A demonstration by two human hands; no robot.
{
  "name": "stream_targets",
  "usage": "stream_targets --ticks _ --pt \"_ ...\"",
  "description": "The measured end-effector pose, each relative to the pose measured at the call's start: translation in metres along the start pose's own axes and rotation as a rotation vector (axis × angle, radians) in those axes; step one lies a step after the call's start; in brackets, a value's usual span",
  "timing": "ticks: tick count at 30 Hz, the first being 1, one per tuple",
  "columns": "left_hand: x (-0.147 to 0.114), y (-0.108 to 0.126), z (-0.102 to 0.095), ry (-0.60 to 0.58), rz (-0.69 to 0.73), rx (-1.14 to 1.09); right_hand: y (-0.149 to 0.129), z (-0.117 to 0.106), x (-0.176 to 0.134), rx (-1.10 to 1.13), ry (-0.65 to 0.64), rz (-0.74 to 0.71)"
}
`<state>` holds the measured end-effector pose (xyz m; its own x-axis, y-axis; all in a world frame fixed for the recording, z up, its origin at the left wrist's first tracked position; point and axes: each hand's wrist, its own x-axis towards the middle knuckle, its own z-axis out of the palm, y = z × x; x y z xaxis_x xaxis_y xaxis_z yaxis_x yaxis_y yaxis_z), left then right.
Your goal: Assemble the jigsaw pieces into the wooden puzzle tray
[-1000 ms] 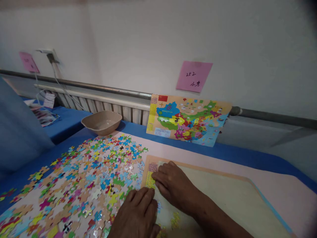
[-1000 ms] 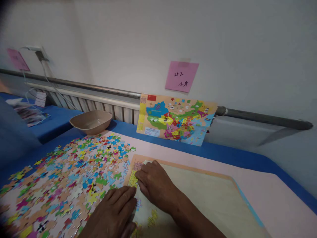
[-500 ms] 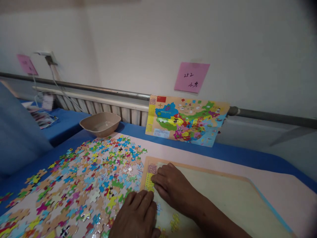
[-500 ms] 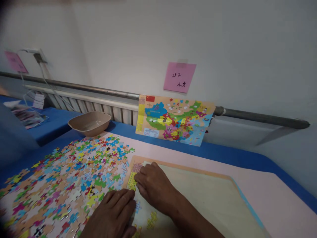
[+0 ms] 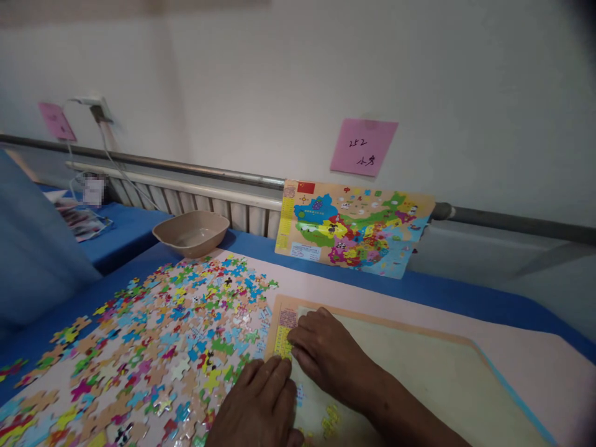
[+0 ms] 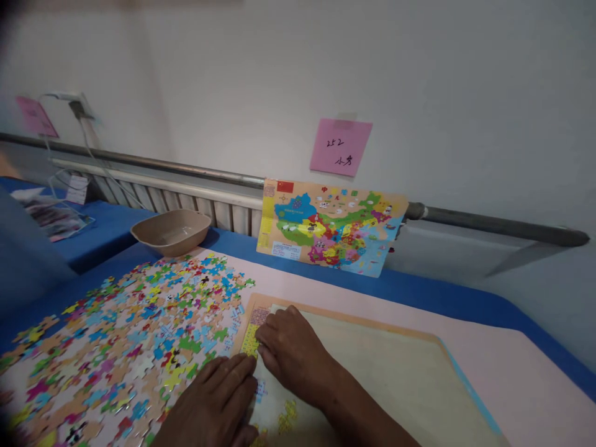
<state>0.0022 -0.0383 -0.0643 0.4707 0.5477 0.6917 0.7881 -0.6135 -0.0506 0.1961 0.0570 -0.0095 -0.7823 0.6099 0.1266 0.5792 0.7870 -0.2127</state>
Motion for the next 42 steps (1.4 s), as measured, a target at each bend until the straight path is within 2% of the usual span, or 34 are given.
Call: stream_targets --ticks 6,12,19,32,38,42 --pt "-0.005 -0.002 0.004 -0.035 0.006 0.018 0.000 0.002 0.000 0.020 -0.008 0.014" --pt "-0.005 -0.004 0.007 -0.023 0.029 0.016 0.001 0.004 -0.002 0.077 0.020 0.055" --pt "-0.001 -0.002 0.004 0.011 0.010 0.021 0.001 0.002 -0.002 0.094 0.001 0.019" --pt "-0.003 -0.009 -0.003 -0.141 0.117 0.079 0.003 0.006 -0.003 0.106 0.024 0.040" --pt "-0.011 -0.006 0.008 -0.058 0.037 0.029 0.007 0.006 -0.005 0.113 0.093 0.072" --pt "-0.007 -0.005 0.007 0.010 0.029 -0.010 0.007 0.007 -0.007 0.118 0.113 0.072"
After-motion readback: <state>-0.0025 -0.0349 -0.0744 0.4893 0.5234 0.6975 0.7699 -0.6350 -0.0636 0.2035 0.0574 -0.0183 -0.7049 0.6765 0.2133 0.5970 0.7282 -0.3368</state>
